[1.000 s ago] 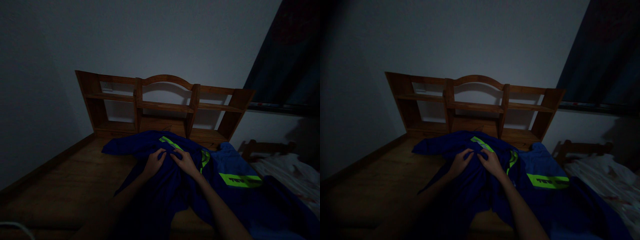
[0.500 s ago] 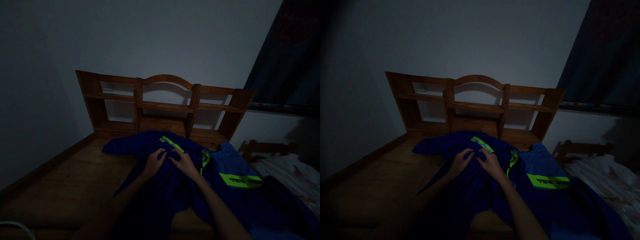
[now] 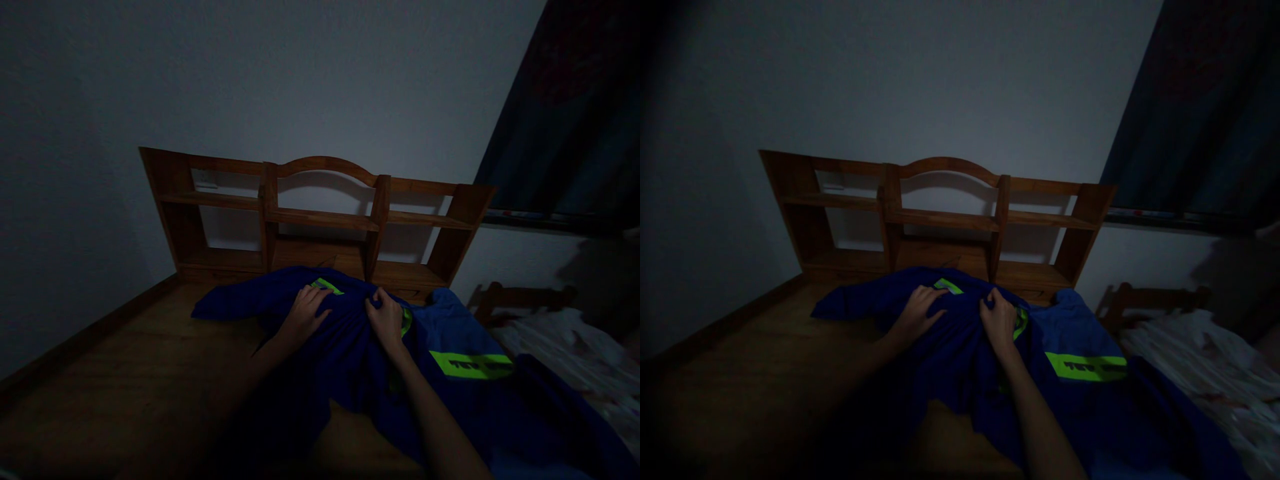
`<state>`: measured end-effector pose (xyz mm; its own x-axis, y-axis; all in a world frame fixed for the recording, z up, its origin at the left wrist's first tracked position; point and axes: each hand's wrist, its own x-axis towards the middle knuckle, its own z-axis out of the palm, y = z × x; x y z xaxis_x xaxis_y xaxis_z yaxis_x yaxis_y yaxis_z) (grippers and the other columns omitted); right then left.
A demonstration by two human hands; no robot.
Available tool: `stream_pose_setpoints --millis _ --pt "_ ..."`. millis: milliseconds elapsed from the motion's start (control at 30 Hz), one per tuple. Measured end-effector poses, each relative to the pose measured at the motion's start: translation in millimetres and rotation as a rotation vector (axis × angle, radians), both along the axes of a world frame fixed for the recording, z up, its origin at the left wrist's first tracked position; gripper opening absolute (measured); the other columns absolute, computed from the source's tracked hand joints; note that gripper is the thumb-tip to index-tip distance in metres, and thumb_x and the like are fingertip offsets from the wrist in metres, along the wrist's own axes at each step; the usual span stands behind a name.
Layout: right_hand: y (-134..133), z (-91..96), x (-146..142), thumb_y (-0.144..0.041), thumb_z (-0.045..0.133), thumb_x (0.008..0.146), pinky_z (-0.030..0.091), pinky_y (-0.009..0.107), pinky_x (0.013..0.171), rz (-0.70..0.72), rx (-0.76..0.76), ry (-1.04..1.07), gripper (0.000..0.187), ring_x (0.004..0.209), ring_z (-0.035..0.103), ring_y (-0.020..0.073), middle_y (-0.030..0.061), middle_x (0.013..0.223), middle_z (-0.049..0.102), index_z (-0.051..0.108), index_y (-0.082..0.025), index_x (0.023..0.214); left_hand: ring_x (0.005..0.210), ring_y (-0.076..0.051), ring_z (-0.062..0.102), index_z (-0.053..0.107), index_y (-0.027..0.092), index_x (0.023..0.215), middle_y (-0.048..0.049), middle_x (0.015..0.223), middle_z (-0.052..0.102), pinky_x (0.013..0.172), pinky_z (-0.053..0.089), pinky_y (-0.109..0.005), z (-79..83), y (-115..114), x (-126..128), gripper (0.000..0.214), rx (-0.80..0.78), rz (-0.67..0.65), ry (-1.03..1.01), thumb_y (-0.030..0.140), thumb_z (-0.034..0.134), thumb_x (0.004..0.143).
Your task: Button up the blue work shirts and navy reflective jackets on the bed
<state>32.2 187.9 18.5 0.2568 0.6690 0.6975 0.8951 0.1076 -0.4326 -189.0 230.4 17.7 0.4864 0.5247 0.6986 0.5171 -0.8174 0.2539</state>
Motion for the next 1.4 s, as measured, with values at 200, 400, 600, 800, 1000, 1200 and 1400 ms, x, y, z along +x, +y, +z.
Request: stream_pose_setpoints --millis 200,400,600,800,1000,1200,1400 --pt "-8 8.4 -12 -0.003 0.041 0.068 0.038 0.039 0.095 0.188 0.06 -0.222 0.049 0.113 0.044 0.0237 0.011 0.119 0.049 0.05 -0.017 0.114 0.088 -0.016 0.055 0.053 0.02 0.094 -0.0036 0.096 0.053 0.079 0.047 -0.029 -29.3 -5 1 0.014 -0.096 0.129 -0.164 0.027 0.056 0.083" --pt "-22 20.6 -35 0.0 0.04 0.068 0.008 0.047 0.114 0.515 -0.01 -0.368 0.07 0.129 0.029 0.0196 0.0015 0.134 0.042 0.036 -0.023 0.134 0.085 -0.016 0.057 0.057 0.021 0.092 -0.0025 0.092 0.055 0.068 0.052 -0.026 -33.6 -5 -1 0.017 -0.232 0.112 -0.359 0.032 0.06 0.079" --pt "-24 11.9 -42 -0.027 0.047 0.09 0.026 0.042 0.108 0.499 -0.059 -0.156 0.031 0.111 0.047 0.0197 0.0036 0.114 0.056 0.048 -0.023 0.121 0.097 -0.017 0.058 0.059 0.021 0.099 -0.0043 0.105 0.054 0.075 0.054 -0.027 -38.7 -7 1 0.025 -0.421 0.026 -0.607 0.032 0.062 0.077" --pt "-12 1.3 -36 -0.026 0.052 0.09 0.041 0.032 0.091 0.522 -0.061 -0.057 0.018 0.101 0.052 0.0185 0.0027 0.104 0.059 0.055 -0.023 0.107 0.082 -0.017 0.062 0.061 0.02 0.087 -0.0018 0.087 0.063 0.071 0.049 -0.026 -37.0 -5 1 0.027 -0.467 0.177 -0.585 0.043 0.065 0.073" --pt "-9 -2.5 -35 -0.022 0.053 0.088 0.041 0.03 0.087 0.53 -0.084 -0.037 0.015 0.101 0.052 0.017 0.0007 0.102 0.06 0.056 -0.025 0.103 0.08 -0.015 0.062 0.058 0.021 0.086 0.0 0.083 0.065 0.069 0.046 -0.023 -38.8 -6 1 0.022 -0.51 0.183 -0.578 0.042 0.06 0.077" --pt "-7 -4.8 -34 -0.022 0.053 0.088 0.041 0.029 0.087 0.515 -0.096 -0.011 0.019 0.099 0.053 0.0168 0.0008 0.102 0.06 0.056 -0.026 0.106 0.061 -0.013 0.06 0.057 0.019 0.094 0.0009 0.076 0.065 0.058 0.044 -0.022 -41.8 0 0 0.031 -0.645 0.096 -0.6 0.042 0.063 0.073" --pt "-8 -5.8 -33 -0.024 0.051 0.088 0.043 0.028 0.083 0.484 -0.117 0.02 0.027 0.091 0.056 0.0164 0.0016 0.099 0.059 0.052 -0.027 0.115 0.071 -0.015 0.062 0.064 0.017 0.096 -0.0011 0.081 0.067 0.061 0.046 -0.021 -38.9 9 -5 0.043 -0.851 -0.048 -0.627 0.043 0.071 0.063"
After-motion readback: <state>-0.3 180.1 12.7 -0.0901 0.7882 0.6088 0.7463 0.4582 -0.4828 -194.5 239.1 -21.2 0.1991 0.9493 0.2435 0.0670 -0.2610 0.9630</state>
